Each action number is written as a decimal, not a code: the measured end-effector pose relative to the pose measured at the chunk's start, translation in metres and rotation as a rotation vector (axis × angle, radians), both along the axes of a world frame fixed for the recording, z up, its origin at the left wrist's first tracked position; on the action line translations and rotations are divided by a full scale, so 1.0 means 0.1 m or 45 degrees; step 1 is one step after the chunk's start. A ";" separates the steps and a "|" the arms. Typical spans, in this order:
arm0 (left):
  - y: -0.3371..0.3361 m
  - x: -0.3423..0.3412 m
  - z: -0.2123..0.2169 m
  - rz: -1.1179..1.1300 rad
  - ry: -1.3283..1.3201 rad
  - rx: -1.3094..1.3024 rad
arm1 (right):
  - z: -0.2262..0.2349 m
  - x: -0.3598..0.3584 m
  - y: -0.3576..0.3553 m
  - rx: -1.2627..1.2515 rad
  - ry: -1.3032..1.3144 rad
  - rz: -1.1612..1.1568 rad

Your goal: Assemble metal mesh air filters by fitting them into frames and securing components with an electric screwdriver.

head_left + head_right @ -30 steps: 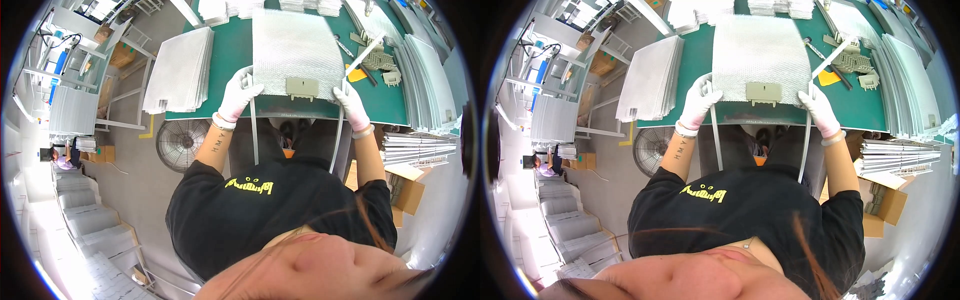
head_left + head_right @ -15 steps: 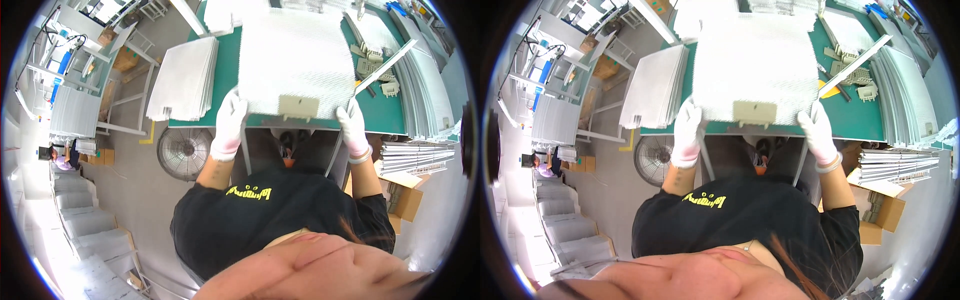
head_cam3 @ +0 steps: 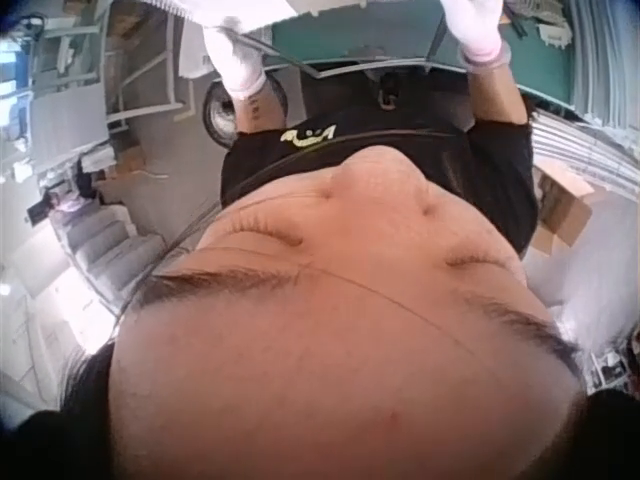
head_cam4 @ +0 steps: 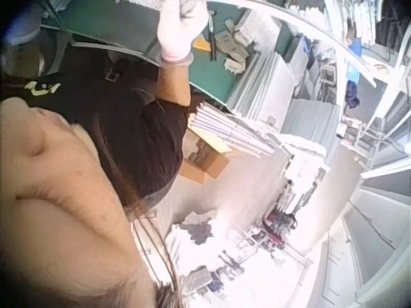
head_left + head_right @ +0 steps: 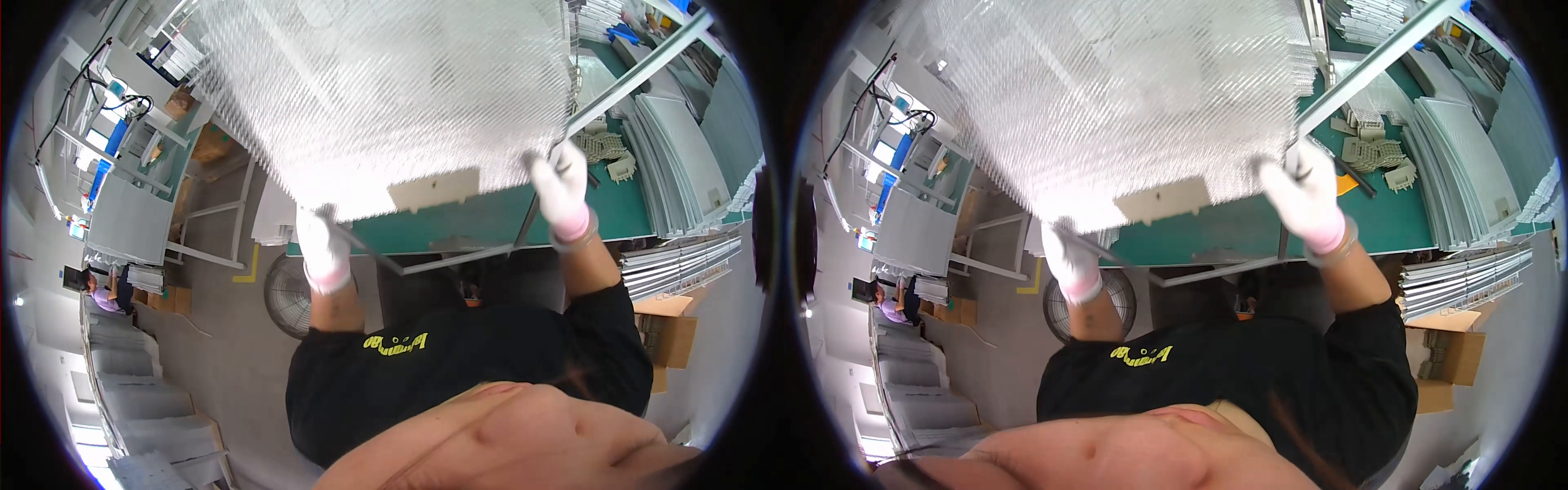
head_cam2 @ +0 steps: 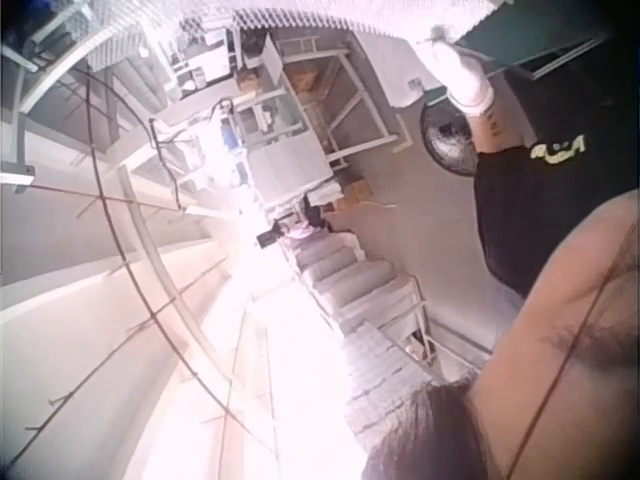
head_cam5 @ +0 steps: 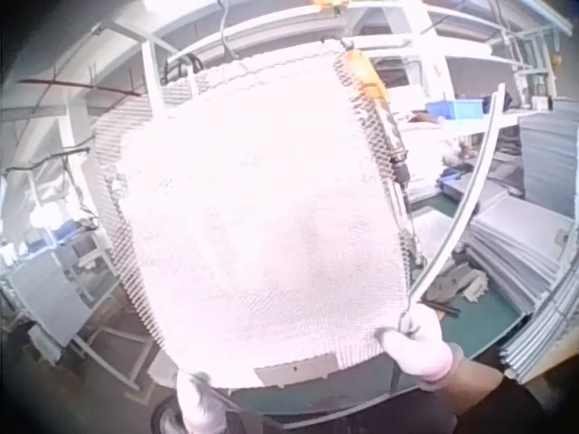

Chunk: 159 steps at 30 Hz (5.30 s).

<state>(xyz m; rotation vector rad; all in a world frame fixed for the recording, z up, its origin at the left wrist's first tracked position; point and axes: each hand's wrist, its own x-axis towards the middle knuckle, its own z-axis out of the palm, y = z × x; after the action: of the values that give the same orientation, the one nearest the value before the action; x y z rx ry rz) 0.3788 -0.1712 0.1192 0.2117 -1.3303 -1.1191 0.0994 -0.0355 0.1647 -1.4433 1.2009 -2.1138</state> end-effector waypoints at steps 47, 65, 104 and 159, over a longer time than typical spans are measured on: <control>-0.47 -0.48 0.08 0.022 -0.473 -0.087 | -0.39 -1.05 0.03 0.495 0.270 -0.203; -0.27 -0.45 -0.43 -1.269 -1.108 -0.541 | -0.62 -0.35 0.50 -0.684 0.287 0.282; -0.45 -0.83 0.12 0.527 -0.365 -0.318 | 1.03 -1.10 -0.01 0.315 1.842 -0.067; -0.81 -0.89 0.28 0.635 -0.610 -0.632 | -1.43 -2.02 0.24 0.803 1.280 -0.874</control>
<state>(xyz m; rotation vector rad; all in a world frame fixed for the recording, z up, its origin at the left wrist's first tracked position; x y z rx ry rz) 0.2900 -0.2517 0.1469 0.4319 -1.8065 -0.3027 -0.1027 -0.0116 0.0213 -1.9470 2.7113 -0.9301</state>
